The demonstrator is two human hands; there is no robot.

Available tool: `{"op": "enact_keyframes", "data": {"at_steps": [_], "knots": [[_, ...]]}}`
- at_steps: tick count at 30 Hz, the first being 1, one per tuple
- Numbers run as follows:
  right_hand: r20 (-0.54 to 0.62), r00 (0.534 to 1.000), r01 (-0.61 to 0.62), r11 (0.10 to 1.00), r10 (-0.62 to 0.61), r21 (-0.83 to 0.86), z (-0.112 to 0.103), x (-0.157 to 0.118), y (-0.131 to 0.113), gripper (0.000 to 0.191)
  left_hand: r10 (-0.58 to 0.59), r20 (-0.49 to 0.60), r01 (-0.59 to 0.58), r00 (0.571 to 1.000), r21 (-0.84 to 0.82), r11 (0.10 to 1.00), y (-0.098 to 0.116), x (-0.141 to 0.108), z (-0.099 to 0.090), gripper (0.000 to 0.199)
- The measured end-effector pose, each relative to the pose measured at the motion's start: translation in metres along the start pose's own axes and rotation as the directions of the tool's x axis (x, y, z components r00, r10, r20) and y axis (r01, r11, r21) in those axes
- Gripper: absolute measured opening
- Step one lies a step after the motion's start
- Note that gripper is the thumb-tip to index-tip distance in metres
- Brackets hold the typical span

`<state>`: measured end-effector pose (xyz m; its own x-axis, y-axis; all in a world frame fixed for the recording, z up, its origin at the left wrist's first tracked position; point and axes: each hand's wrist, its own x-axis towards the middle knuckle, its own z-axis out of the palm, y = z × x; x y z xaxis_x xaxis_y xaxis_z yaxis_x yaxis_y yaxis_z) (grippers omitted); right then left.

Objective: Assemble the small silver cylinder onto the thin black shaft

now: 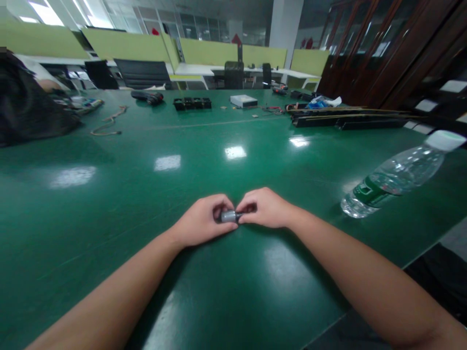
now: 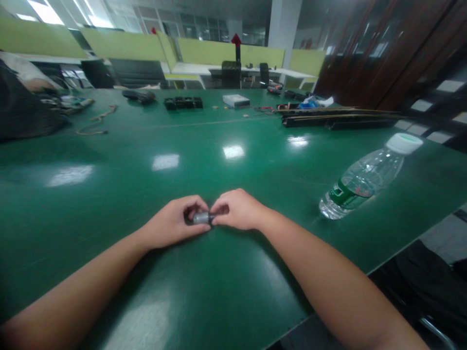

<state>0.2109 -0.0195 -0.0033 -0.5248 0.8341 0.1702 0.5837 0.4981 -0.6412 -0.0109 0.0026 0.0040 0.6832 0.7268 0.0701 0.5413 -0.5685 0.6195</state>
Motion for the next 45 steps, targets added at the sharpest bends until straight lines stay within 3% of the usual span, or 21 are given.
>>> {"op": "enact_keyframes", "data": {"at_steps": [45], "knots": [[0.051,0.999,0.001,1.0,0.0,-0.02,-0.0062,-0.0032,-0.0046,0.018,0.023,0.018,-0.022,1.0,-0.037,0.999,-0.0003,0.0013,-0.0019,0.024]]}}
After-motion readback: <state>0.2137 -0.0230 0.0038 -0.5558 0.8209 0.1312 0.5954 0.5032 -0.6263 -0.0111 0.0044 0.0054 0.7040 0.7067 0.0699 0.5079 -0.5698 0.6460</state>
